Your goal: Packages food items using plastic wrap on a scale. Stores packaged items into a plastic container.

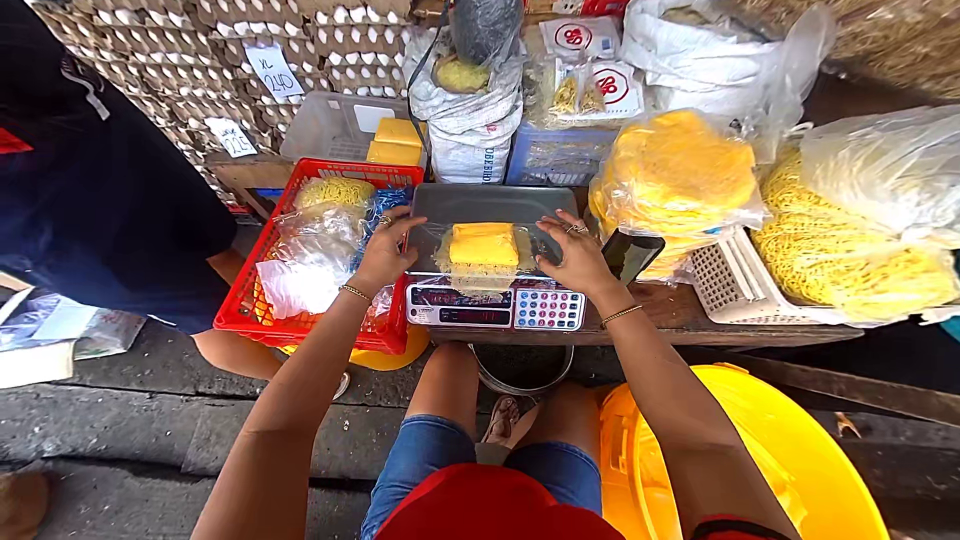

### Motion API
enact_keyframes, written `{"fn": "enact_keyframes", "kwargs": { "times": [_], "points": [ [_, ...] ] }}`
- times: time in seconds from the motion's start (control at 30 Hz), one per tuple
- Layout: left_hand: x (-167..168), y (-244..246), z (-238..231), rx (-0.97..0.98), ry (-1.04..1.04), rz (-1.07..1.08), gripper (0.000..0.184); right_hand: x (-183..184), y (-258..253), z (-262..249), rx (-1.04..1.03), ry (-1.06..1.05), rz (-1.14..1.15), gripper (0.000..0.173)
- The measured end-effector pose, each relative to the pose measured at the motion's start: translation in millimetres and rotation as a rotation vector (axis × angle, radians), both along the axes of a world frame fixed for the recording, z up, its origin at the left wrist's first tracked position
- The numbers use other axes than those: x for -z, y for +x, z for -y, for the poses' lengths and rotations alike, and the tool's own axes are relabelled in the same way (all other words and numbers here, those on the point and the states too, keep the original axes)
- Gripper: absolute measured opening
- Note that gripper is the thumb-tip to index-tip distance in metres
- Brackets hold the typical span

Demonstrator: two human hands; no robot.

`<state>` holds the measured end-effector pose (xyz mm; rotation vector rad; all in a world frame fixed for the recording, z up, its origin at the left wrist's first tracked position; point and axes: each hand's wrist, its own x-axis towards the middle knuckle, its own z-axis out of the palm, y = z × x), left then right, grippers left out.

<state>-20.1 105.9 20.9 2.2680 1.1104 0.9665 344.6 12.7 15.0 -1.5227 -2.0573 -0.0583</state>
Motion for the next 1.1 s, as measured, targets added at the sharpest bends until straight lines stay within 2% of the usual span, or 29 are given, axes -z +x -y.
{"fn": "enact_keyframes", "kwargs": {
  "times": [0.1, 0.23, 0.37, 0.43, 0.6, 0.87, 1.0, 1.1],
  "points": [
    [12, 0, -12, 0.014, 0.253, -0.149, 0.040, 7, -3, -8, 0.022, -0.003, 0.034, 0.053],
    [17, 3, -20, 0.038, 0.377, -0.142, 0.018, 5, -9, -14, 0.038, -0.027, 0.039, 0.048],
    [12, 5, -22, 0.078, 0.358, -0.044, 0.018, 2, -7, -18, -0.011, 0.033, 0.037, 0.017],
    [5, 7, -24, 0.089, 0.293, -0.001, 0.018, -3, -5, -19, -0.028, 0.046, -0.019, 0.012],
    [-8, 16, -39, 0.107, 0.120, 0.108, 0.019, -23, -1, -39, -0.055, -0.008, -0.229, 0.016],
    [-11, 43, -68, -0.080, -0.434, 0.367, 0.024, -38, 6, -98, 0.071, -0.254, -0.441, 0.026],
    [-16, 57, -80, -0.221, -0.568, 0.312, 0.033, -27, 9, -119, 0.154, -0.307, -0.404, 0.028],
    [-23, 59, -85, -0.204, -0.584, 0.246, 0.047, -19, 10, -129, 0.171, -0.297, -0.316, 0.028]
  ]
}}
